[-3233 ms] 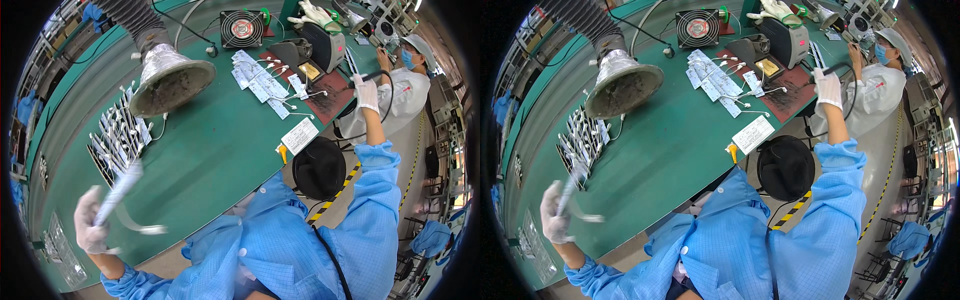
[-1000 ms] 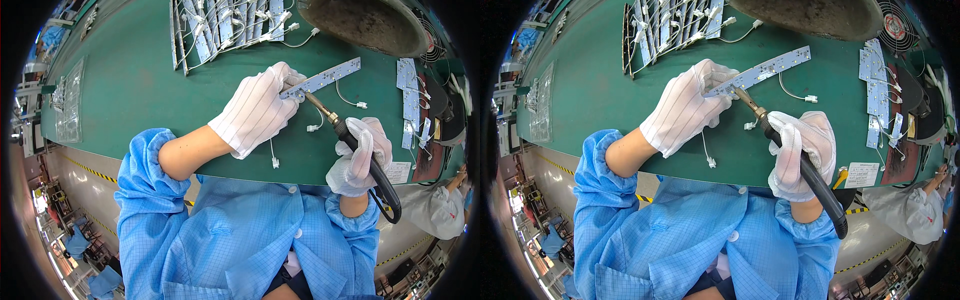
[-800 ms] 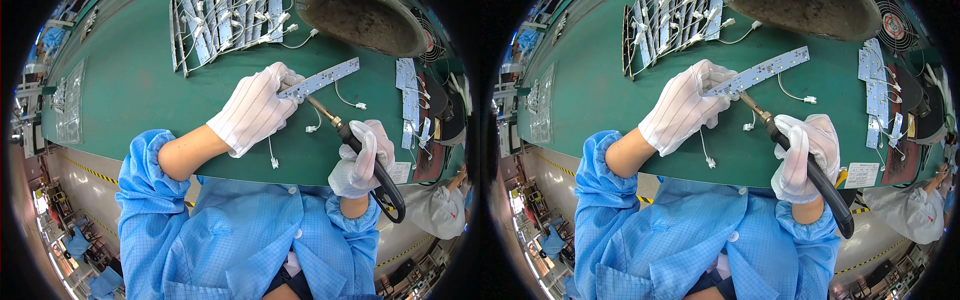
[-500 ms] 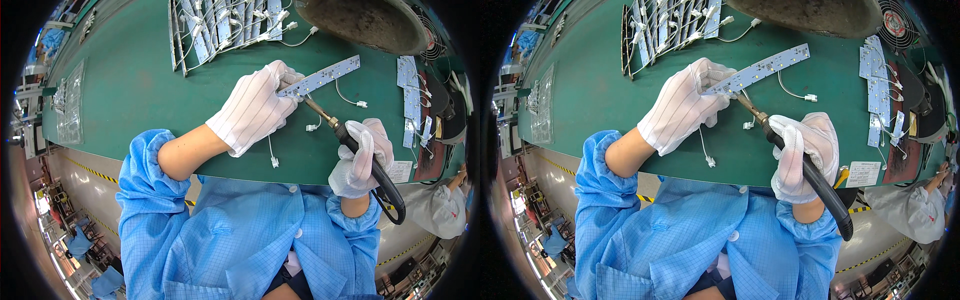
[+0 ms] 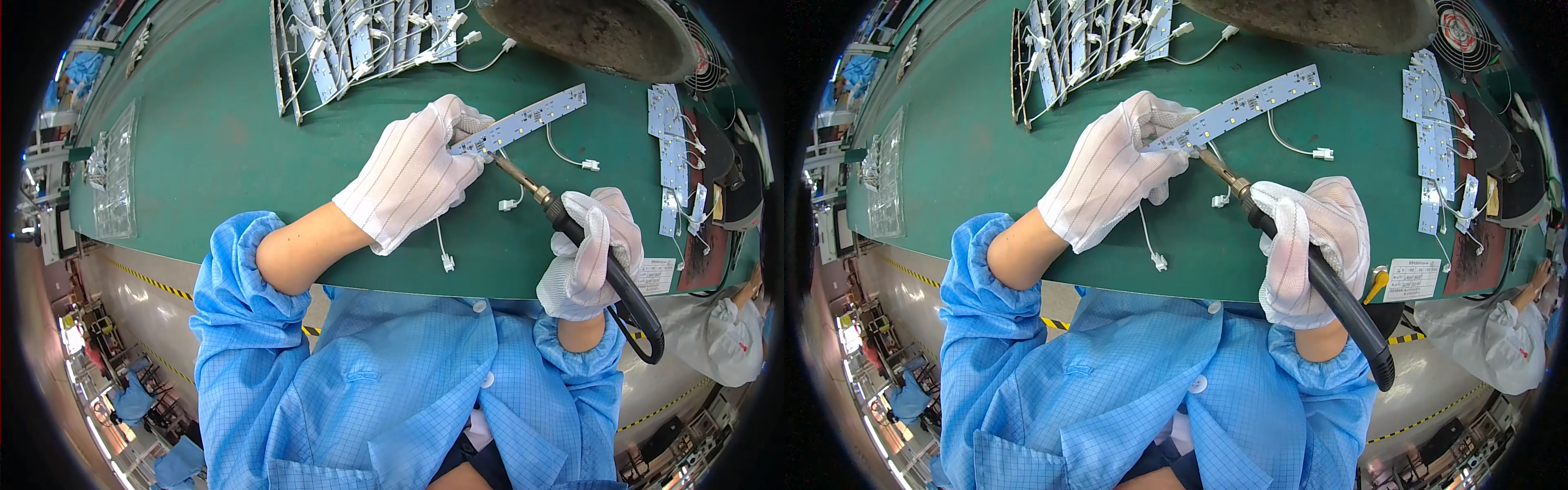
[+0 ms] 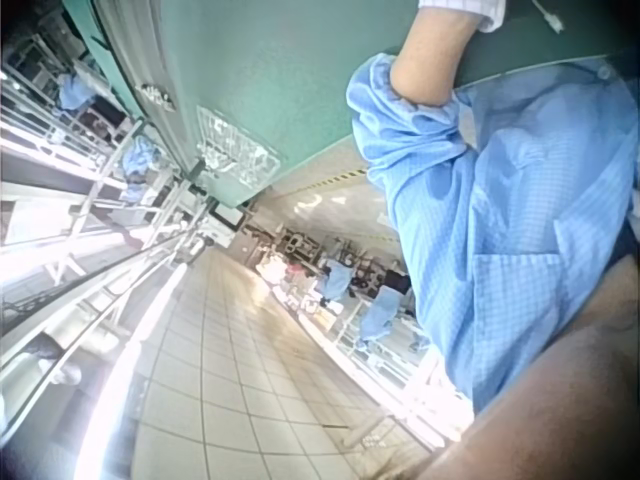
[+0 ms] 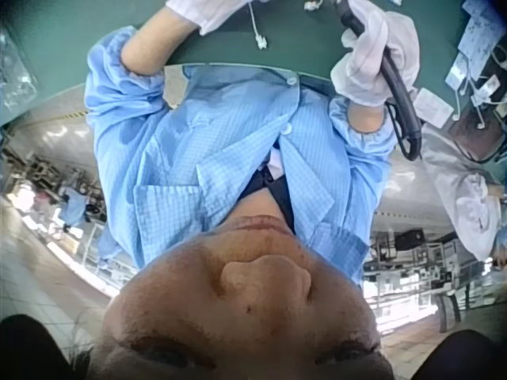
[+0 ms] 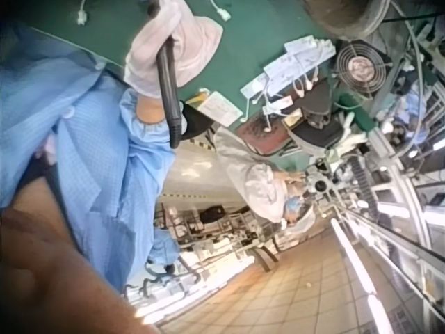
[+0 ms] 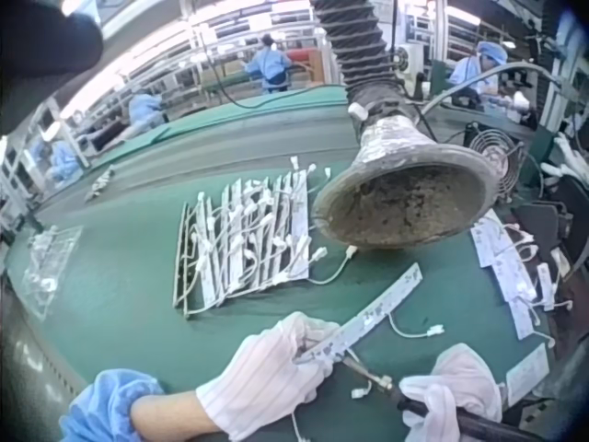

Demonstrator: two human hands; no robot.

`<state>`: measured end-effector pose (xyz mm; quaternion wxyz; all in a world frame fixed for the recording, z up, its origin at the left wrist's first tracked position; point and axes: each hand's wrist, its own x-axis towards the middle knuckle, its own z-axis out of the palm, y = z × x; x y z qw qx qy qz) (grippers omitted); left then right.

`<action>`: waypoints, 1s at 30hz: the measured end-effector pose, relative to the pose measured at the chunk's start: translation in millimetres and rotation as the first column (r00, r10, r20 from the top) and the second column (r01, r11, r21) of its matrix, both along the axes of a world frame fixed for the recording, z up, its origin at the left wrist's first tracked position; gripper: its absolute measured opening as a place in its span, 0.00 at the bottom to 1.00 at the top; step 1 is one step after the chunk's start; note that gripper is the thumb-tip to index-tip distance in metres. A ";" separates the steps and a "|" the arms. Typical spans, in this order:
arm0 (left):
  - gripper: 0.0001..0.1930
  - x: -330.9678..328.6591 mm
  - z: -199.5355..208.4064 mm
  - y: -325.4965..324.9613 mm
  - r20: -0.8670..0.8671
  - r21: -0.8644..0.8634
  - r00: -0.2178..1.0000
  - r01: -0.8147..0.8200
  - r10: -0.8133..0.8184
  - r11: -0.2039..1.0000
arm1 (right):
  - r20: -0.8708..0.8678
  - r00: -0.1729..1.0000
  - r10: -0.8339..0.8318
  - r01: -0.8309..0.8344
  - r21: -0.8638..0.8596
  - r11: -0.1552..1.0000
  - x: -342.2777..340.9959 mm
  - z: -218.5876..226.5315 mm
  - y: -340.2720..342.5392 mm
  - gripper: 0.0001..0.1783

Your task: Soldering wires onto LED light strips at a manual assembly station.

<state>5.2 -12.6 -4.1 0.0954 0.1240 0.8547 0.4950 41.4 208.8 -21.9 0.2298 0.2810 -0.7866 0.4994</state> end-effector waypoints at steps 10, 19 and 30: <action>0.13 -2.0 31.8 -11.2 0.128 -0.279 0.985 0.151 -0.120 0.948 | -0.004 0.971 -0.237 0.234 -0.158 0.959 3.3 -6.4 5.1 0.11; 0.21 2.8 22.2 17.1 -0.179 -0.668 0.964 0.026 -0.194 0.744 | -0.010 0.930 -0.368 0.364 -0.137 0.921 5.7 -5.9 -1.4 0.12; 0.11 0.3 2.3 3.4 -0.285 -0.366 0.929 0.122 -0.236 0.923 | -0.257 0.963 -0.076 0.125 0.181 0.976 3.2 3.5 4.6 0.13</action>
